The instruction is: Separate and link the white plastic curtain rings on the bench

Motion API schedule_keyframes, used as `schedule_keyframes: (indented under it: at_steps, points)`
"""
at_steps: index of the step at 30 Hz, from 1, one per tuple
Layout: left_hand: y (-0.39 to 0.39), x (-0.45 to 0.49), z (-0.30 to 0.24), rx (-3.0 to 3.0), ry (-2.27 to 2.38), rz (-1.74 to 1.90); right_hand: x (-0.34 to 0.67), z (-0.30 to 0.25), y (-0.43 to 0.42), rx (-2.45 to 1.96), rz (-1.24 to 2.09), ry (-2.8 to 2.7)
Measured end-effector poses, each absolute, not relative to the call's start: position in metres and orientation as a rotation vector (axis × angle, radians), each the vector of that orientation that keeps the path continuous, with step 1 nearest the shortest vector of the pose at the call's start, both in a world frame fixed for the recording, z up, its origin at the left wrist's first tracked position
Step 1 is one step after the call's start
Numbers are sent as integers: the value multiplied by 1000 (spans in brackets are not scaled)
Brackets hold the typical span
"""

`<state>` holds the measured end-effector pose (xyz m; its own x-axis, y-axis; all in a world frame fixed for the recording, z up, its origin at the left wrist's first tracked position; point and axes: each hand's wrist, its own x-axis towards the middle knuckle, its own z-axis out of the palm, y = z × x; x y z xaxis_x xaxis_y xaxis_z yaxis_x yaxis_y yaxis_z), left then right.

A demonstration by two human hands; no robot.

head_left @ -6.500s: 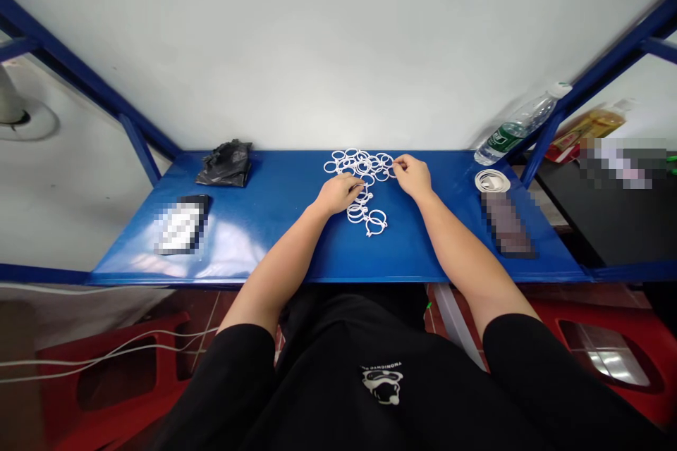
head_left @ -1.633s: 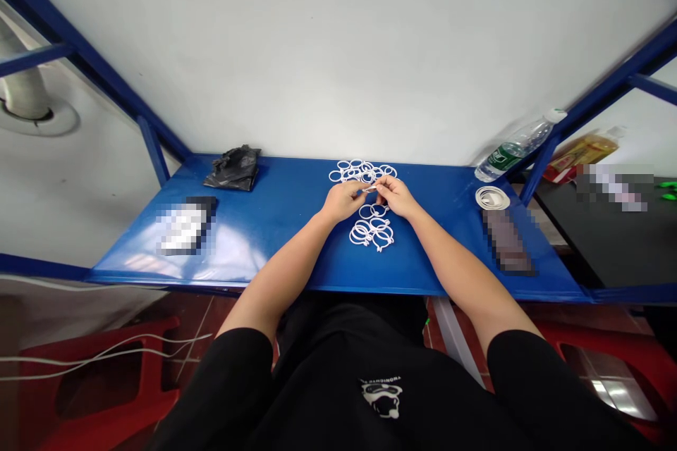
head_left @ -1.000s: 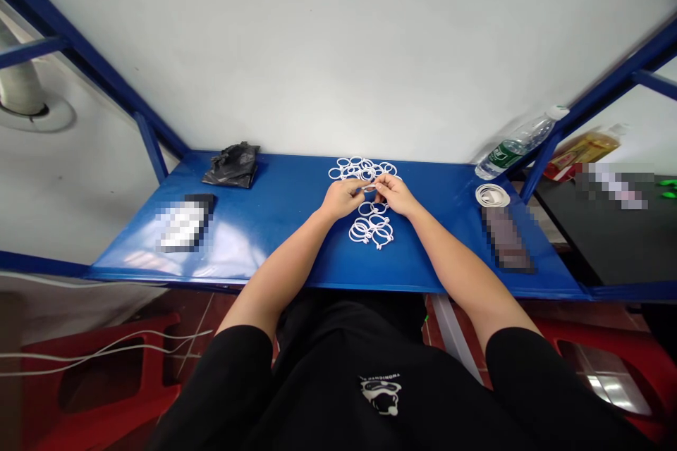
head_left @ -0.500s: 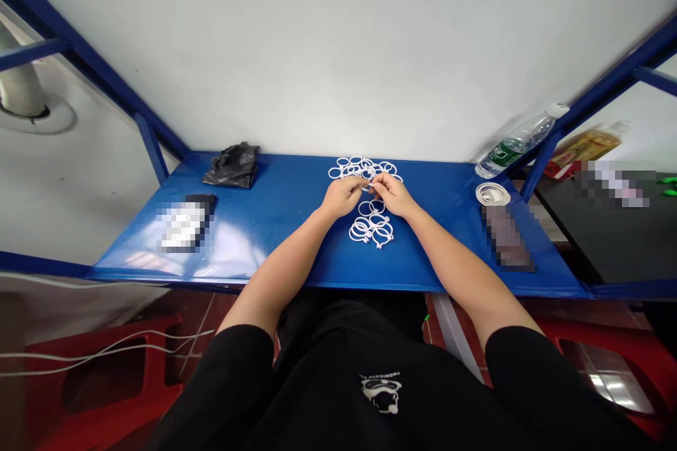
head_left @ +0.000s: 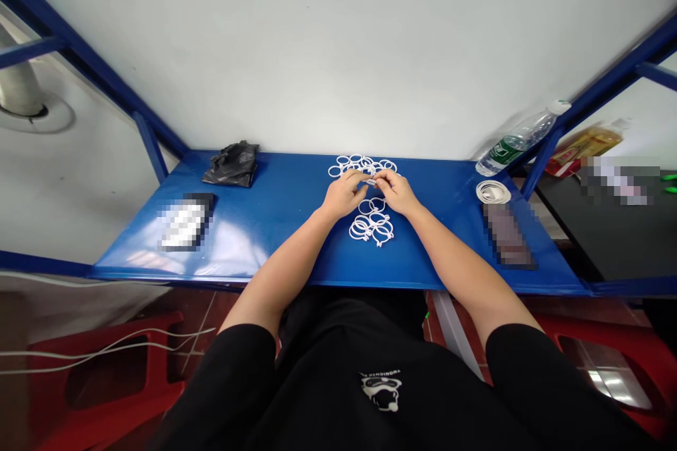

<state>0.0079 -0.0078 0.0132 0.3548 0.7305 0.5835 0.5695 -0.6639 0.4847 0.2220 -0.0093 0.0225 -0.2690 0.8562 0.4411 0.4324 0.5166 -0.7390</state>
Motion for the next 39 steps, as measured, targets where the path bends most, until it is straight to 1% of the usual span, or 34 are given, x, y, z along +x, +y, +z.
schedule_keyframes:
  at_steps: [8,15,19,25,30,35,39]
  points:
    - [-5,7,10,2438,1293,1133,220,18,-9,-1020,675,-1871]
    - [-5,6,13,2445,1359,887,220,20,-11,-1023,522,-1975]
    - [-3,5,13,2427,1347,894,221,22,-9,-1025,393,-1966]
    - [-1,4,8,2405,1233,1003,254,18,11,-1351,192,-1859]
    - [-3,5,10,2399,1202,927,281,1,26,-1676,99,-1782]
    - [-5,5,14,2383,1207,899,273,3,23,-1670,73,-1838]
    - [-4,5,13,2408,1195,940,260,3,18,-1593,156,-1922]
